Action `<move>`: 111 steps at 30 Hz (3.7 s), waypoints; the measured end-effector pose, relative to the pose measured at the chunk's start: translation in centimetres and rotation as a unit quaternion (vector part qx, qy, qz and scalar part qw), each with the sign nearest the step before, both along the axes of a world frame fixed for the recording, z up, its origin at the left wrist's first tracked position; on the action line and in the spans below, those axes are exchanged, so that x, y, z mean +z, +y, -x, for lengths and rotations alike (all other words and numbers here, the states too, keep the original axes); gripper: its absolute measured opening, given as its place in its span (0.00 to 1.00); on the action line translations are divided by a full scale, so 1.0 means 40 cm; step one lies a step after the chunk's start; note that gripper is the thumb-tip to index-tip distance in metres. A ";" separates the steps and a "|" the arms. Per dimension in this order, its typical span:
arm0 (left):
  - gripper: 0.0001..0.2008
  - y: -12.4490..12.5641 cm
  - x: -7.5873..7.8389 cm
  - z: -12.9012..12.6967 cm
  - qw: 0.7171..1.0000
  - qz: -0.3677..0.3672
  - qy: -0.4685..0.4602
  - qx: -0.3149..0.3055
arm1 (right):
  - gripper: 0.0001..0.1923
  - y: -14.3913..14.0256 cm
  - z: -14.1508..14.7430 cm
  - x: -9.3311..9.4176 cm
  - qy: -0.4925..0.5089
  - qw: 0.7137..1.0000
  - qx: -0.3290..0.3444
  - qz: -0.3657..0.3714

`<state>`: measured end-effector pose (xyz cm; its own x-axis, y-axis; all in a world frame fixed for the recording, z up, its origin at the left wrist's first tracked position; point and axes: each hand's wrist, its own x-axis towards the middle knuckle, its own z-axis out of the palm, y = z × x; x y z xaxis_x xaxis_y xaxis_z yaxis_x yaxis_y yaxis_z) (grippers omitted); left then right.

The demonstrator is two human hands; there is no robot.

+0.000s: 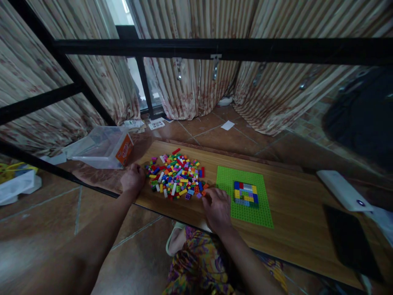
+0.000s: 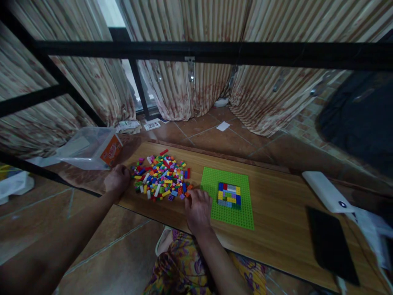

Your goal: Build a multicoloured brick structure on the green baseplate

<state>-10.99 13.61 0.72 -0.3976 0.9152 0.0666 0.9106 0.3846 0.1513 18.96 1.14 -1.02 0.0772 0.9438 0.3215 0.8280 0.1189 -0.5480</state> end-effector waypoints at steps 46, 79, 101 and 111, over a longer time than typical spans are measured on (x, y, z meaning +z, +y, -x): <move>0.16 0.006 0.004 0.001 1.000 0.022 0.005 0.002 | 0.10 -0.033 -0.330 0.001 0.107 0.994 -0.018 0.008; 0.17 0.010 -0.008 0.007 1.000 0.017 0.008 0.007 | 0.21 -0.088 -0.291 -0.043 -0.045 0.998 -0.044 -0.018; 0.17 0.011 -0.005 0.005 1.000 0.022 -0.005 0.014 | 0.27 -0.109 -0.262 -0.012 -0.169 0.985 -0.019 0.022; 0.17 0.005 0.010 0.001 1.000 0.029 -0.006 -0.006 | 0.23 0.024 -0.376 0.013 -0.108 0.994 -0.024 -0.005</move>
<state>-11.04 13.79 1.13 -0.3866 0.9222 0.0089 0.9136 0.3816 0.1402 34.02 2.09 -0.48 0.0508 0.9375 0.3443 0.9309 0.0805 -0.3564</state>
